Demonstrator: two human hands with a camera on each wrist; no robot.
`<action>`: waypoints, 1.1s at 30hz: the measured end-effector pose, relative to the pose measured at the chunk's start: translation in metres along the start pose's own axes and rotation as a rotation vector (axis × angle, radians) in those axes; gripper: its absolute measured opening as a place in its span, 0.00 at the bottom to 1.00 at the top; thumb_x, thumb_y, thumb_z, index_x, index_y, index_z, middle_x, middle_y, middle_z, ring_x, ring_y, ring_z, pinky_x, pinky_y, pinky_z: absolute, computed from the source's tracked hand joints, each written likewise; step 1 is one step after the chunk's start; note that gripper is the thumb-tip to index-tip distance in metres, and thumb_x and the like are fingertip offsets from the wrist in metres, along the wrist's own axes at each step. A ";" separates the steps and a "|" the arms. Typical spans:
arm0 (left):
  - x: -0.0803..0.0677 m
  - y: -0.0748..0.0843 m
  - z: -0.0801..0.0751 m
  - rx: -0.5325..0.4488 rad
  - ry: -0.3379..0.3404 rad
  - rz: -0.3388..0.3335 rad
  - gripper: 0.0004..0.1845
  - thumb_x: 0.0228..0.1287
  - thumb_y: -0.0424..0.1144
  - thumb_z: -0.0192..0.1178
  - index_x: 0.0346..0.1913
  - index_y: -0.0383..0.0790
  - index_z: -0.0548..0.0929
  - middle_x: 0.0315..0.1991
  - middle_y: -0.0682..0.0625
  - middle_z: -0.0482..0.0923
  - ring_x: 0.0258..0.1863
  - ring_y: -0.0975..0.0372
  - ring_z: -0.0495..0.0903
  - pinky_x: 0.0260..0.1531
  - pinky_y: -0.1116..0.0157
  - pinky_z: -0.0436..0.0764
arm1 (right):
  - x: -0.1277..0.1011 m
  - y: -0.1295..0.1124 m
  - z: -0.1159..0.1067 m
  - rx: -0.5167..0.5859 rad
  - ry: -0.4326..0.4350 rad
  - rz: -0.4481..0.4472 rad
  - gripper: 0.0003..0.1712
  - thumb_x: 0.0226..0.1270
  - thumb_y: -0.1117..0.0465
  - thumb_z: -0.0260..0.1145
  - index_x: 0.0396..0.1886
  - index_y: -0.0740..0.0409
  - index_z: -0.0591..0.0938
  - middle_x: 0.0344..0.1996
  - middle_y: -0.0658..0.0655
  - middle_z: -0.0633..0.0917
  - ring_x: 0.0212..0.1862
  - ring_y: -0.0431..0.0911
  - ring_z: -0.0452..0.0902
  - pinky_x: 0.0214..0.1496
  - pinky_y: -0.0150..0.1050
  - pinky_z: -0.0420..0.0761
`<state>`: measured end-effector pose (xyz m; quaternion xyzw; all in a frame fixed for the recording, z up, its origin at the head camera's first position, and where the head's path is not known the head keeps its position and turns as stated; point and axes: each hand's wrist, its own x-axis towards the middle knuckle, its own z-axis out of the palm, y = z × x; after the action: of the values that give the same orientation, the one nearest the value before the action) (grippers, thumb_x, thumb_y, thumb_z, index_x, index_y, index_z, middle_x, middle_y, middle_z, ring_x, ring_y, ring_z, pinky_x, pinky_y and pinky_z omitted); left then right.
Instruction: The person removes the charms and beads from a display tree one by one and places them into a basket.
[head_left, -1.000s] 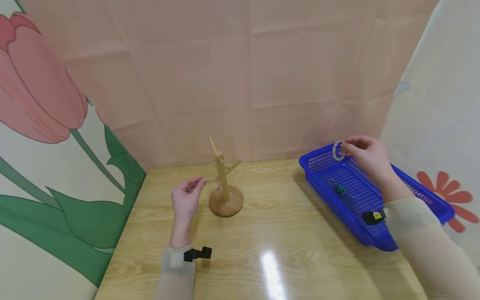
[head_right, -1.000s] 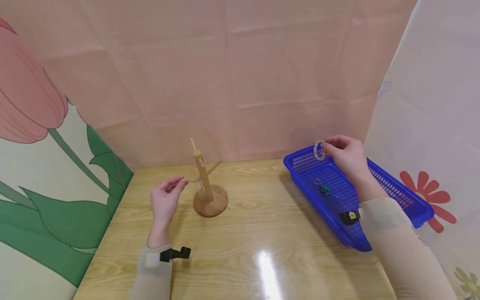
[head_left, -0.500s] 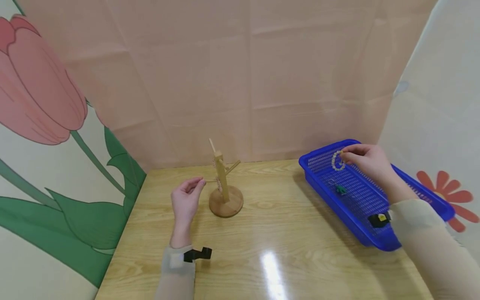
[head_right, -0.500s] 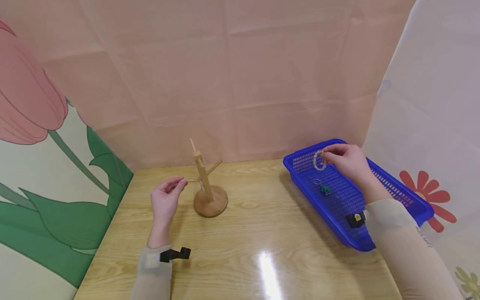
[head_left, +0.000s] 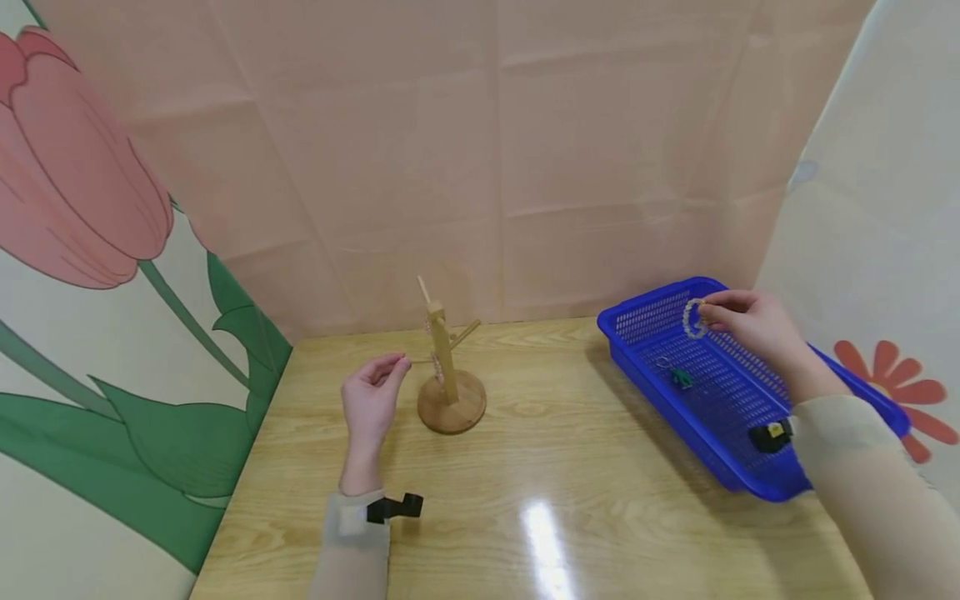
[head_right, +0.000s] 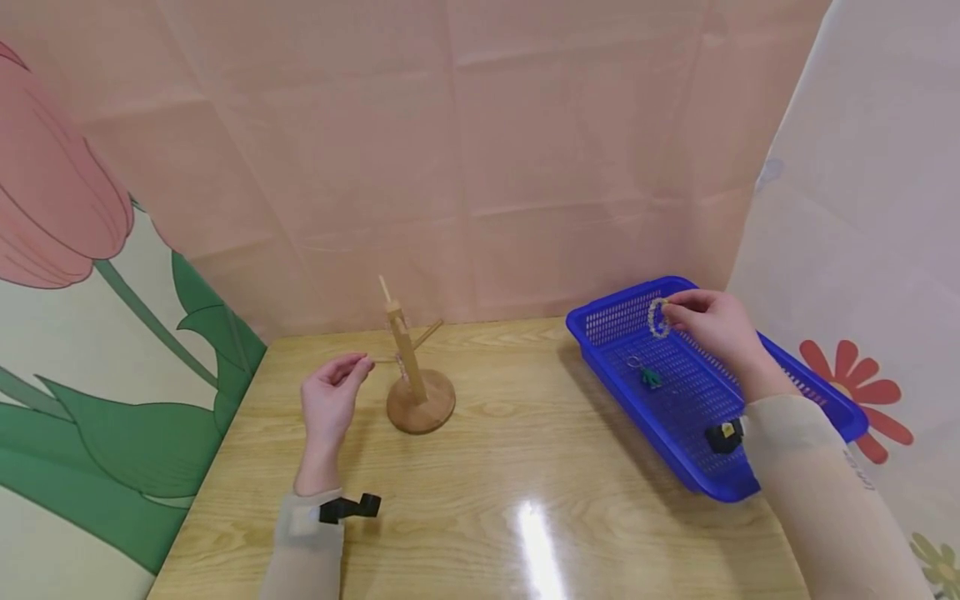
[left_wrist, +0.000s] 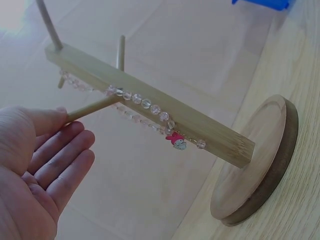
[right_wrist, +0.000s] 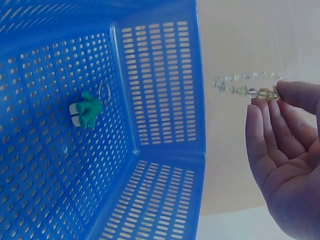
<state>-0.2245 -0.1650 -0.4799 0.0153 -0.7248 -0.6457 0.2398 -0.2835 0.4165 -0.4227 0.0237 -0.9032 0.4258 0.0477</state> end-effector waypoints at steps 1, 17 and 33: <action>0.000 0.000 0.000 -0.003 -0.002 0.007 0.09 0.68 0.33 0.76 0.45 0.30 0.92 0.41 0.37 0.91 0.37 0.59 0.91 0.40 0.74 0.87 | 0.000 0.001 -0.001 0.003 0.003 0.004 0.30 0.82 0.48 0.66 0.64 0.71 0.81 0.42 0.47 0.91 0.39 0.34 0.88 0.42 0.24 0.83; 0.000 0.002 -0.003 -0.010 -0.008 0.029 0.07 0.68 0.32 0.75 0.45 0.32 0.92 0.40 0.38 0.91 0.36 0.63 0.91 0.41 0.71 0.88 | 0.002 0.015 -0.008 0.020 -0.024 0.009 0.27 0.83 0.53 0.65 0.63 0.75 0.80 0.38 0.39 0.89 0.37 0.30 0.85 0.39 0.23 0.83; -0.001 0.000 -0.002 -0.005 -0.017 0.038 0.10 0.68 0.35 0.76 0.45 0.31 0.92 0.40 0.39 0.92 0.36 0.63 0.91 0.40 0.72 0.88 | 0.000 0.032 -0.008 -0.161 -0.161 0.003 0.28 0.84 0.49 0.64 0.62 0.72 0.82 0.48 0.69 0.89 0.40 0.40 0.85 0.40 0.33 0.86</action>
<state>-0.2227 -0.1668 -0.4801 -0.0045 -0.7253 -0.6430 0.2458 -0.2857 0.4431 -0.4427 0.0527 -0.9355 0.3485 -0.0240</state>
